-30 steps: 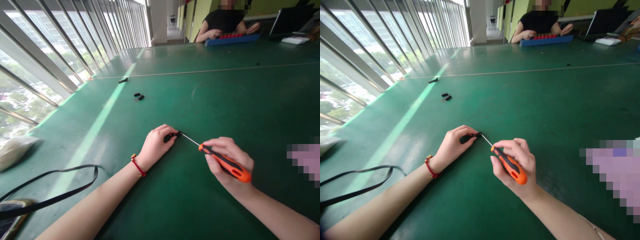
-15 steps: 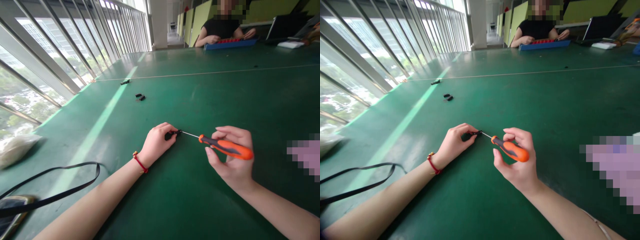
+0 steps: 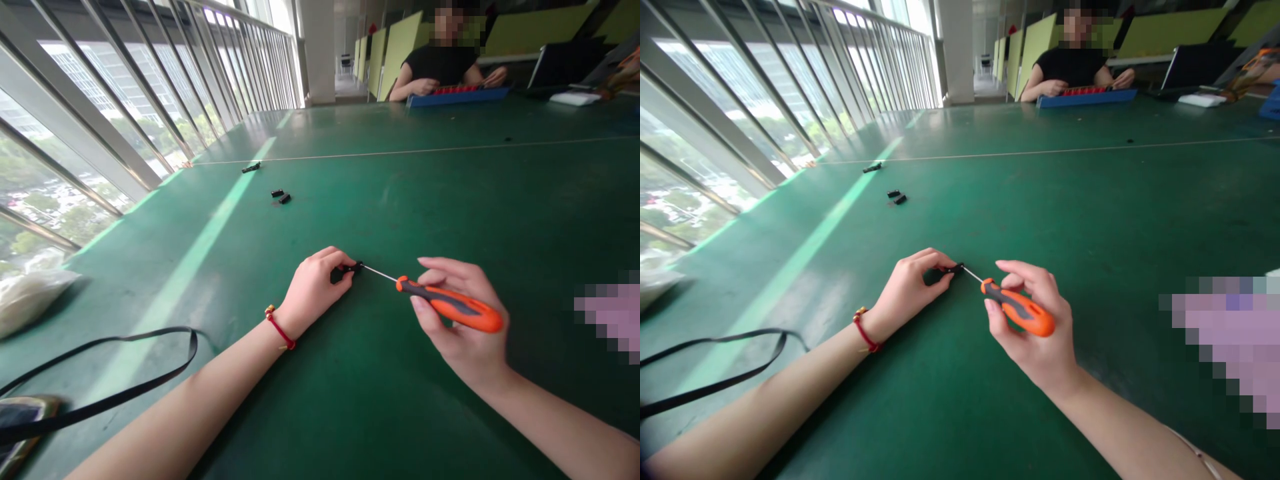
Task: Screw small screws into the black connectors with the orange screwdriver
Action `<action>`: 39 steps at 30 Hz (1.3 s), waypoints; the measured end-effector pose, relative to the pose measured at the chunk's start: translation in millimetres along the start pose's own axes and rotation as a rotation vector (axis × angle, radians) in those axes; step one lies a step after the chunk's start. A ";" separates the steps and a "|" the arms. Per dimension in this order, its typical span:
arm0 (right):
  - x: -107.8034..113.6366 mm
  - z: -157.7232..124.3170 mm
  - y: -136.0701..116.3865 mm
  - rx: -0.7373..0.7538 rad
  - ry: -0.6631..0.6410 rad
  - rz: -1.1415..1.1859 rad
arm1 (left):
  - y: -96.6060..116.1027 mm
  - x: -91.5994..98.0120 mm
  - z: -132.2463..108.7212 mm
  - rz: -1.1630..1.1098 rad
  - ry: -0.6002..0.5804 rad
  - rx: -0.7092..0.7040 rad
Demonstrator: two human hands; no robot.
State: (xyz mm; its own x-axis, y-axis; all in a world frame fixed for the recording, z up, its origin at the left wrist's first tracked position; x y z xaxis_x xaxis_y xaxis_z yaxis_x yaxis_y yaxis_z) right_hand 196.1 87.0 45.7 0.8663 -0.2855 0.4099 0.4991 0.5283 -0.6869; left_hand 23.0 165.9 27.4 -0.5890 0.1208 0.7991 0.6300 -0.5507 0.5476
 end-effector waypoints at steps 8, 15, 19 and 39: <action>-2.2 -1.0 0.7 -0.046 -0.001 0.003 | -0.6 0.3 0.3 0.001 -0.006 0.007; -5.6 -3.4 -4.0 0.001 -0.074 -0.020 | 0.6 -1.2 -0.3 0.020 -0.010 -0.002; -8.3 -6.2 -9.1 0.096 -0.133 -0.023 | 2.7 -1.8 -0.3 0.039 -0.025 -0.009; -10.7 -1.9 -17.0 0.157 -0.170 -0.054 | 3.3 -2.3 -0.7 0.049 -0.023 -0.011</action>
State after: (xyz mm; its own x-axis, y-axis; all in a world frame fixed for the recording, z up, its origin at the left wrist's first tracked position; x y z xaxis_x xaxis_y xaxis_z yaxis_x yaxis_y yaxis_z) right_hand 178.4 79.5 51.8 0.8161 -0.1851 0.5475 0.5236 0.6377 -0.5649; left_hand 26.1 163.3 27.1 -0.5461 0.1123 0.8301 0.6517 -0.5658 0.5052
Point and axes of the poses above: each hand's wrist, its own z-axis towards the middle knuckle, its own x-axis out of the back of the hand, y = z × x, the point moved 6 cm from there along z, towards the middle knuckle, and after that the axes turned 7 degrees about -y, right-handed, at the moved point
